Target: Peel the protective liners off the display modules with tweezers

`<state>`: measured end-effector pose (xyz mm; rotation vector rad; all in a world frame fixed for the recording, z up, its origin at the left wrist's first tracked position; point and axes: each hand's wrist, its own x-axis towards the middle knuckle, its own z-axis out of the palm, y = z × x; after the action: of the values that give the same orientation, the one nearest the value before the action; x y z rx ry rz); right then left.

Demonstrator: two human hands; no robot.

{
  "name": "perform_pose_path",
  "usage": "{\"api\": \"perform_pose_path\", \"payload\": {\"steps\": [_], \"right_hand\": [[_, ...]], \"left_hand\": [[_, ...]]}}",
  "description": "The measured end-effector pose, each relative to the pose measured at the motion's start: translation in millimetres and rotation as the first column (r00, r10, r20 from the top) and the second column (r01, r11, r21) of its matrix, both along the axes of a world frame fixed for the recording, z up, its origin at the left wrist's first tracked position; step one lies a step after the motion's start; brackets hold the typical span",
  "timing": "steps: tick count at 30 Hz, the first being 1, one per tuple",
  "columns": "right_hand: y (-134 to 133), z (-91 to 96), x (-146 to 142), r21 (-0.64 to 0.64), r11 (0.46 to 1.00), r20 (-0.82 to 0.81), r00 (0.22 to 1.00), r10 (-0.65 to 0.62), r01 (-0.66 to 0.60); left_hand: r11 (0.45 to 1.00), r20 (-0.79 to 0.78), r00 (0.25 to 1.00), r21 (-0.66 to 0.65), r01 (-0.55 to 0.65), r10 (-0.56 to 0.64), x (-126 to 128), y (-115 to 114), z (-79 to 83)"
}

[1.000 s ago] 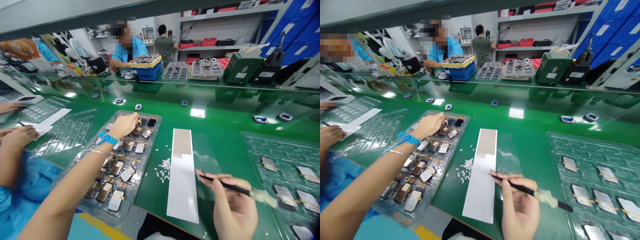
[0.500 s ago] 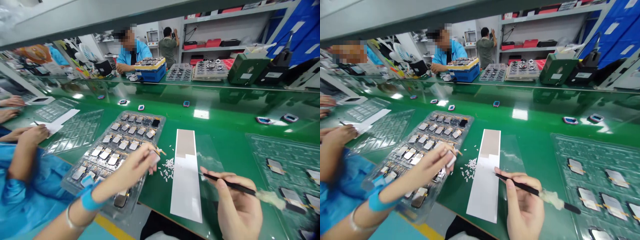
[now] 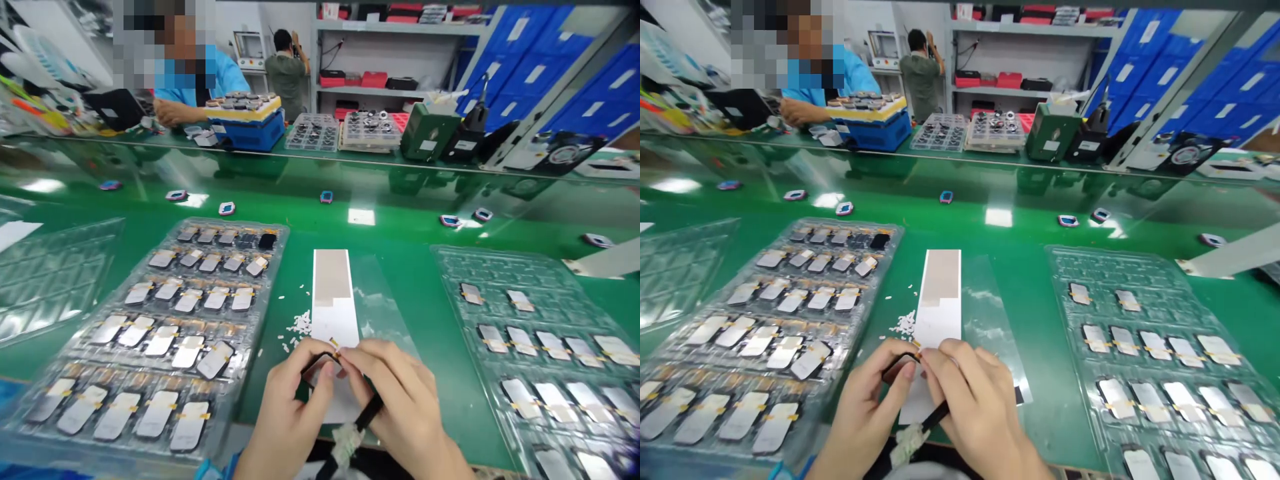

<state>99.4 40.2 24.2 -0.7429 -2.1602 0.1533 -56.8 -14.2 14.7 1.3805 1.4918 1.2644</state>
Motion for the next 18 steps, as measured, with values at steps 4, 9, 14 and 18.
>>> {"api": "perform_pose_path", "payload": {"steps": [4,9,14,18], "right_hand": [[1.0,-3.9,1.5,-0.008,0.999,0.067,0.997,-0.039,0.039],[4.6,-5.1,-2.4,-0.113,0.992,0.108,0.993,-0.05,0.062],[12.0,-2.8,-4.3,-0.229,0.971,0.054,0.997,-0.052,0.063],[25.5,1.5,-1.9,-0.452,0.889,-0.031,0.995,-0.09,0.066]], "left_hand": [[1.0,-0.017,1.0,0.0,-0.018,0.018,1.9,5.2,-3.7],[0.999,-0.108,0.993,0.009,0.039,-0.037,1.4,12.6,-7.2],[1.0,-0.117,0.993,0.003,0.025,-0.025,-1.6,15.5,-14.1],[0.995,0.025,0.995,-0.015,-0.096,0.097,-4.9,13.6,-19.2]]}}
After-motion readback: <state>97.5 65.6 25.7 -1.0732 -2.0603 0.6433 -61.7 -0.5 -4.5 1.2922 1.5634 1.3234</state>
